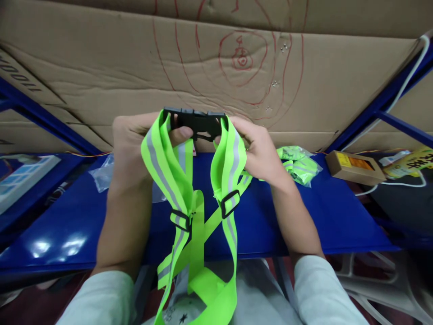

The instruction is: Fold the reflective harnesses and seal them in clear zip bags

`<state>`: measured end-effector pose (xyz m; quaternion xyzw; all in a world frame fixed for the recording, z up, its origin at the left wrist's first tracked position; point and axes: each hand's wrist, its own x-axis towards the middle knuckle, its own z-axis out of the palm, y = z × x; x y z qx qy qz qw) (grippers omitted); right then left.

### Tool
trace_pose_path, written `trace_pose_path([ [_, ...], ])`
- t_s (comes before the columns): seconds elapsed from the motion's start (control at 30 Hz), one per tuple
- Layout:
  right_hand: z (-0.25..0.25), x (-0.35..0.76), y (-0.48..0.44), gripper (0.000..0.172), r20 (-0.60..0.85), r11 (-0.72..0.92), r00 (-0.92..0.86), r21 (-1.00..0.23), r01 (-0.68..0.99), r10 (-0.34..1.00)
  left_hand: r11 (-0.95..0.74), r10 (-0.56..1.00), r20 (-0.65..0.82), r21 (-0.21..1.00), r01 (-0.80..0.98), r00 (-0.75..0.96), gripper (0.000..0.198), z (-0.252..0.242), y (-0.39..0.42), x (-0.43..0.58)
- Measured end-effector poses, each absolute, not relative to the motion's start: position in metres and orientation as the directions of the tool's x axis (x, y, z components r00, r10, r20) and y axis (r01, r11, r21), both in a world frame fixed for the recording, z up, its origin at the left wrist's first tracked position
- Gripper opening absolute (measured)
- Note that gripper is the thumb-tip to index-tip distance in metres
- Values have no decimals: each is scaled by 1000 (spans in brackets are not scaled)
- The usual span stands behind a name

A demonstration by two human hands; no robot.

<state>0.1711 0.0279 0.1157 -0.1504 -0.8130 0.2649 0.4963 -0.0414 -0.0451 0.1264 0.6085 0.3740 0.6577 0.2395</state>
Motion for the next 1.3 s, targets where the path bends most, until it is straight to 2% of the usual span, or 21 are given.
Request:
trace_pose_path([
  [0.1,121,187,36,37,658,746,-565,-658,-107,499,-638,725,679,727,255,-120,15,124,-39,-53],
  [0.2,124,195,37,33,631,609,-531,-754,-247,566,-688,678,731,666,287,-70,14,122,-36,-53],
  [0.27,126,197,33,34,604,615,-543,-765,-191,583,-738,630,777,605,300,-16,14,121,-36,-47],
  [0.33,128,197,29,35,582,676,-567,-735,-59,583,-760,607,795,577,301,9,14,121,-37,-41],
  [0.4,128,195,27,30,578,715,-560,-698,37,594,-717,673,739,641,274,35,15,122,-37,-39],
  [0.5,126,190,28,34,624,737,-458,-667,110,633,-553,830,518,813,183,209,29,123,-37,-49],
  [0.57,124,185,30,38,680,754,-354,-642,136,643,-444,846,383,892,91,371,45,123,-35,-60],
  [0.63,122,181,32,41,720,764,-263,-626,153,643,-385,832,352,923,-10,430,57,122,-33,-70],
  [0.77,122,179,29,42,773,789,-164,-587,183,613,-309,854,338,941,-136,396,62,122,-30,-71],
  [0.9,122,178,24,39,795,801,-115,-578,155,595,-321,853,343,939,-122,392,81,119,-33,-50],
  [0.97,123,176,22,41,776,781,-91,-616,102,624,-345,877,340,937,-48,339,74,115,-34,-38],
  [1.07,124,173,19,43,750,751,-37,-660,36,660,-286,912,264,958,25,315,55,105,-31,-28],
  [1.17,125,171,18,43,742,742,-14,-670,35,671,-245,921,246,969,-44,303,48,96,-25,-25],
  [1.3,127,173,16,43,730,730,-17,-683,40,684,-336,882,380,922,-193,280,51,95,-24,-18],
])
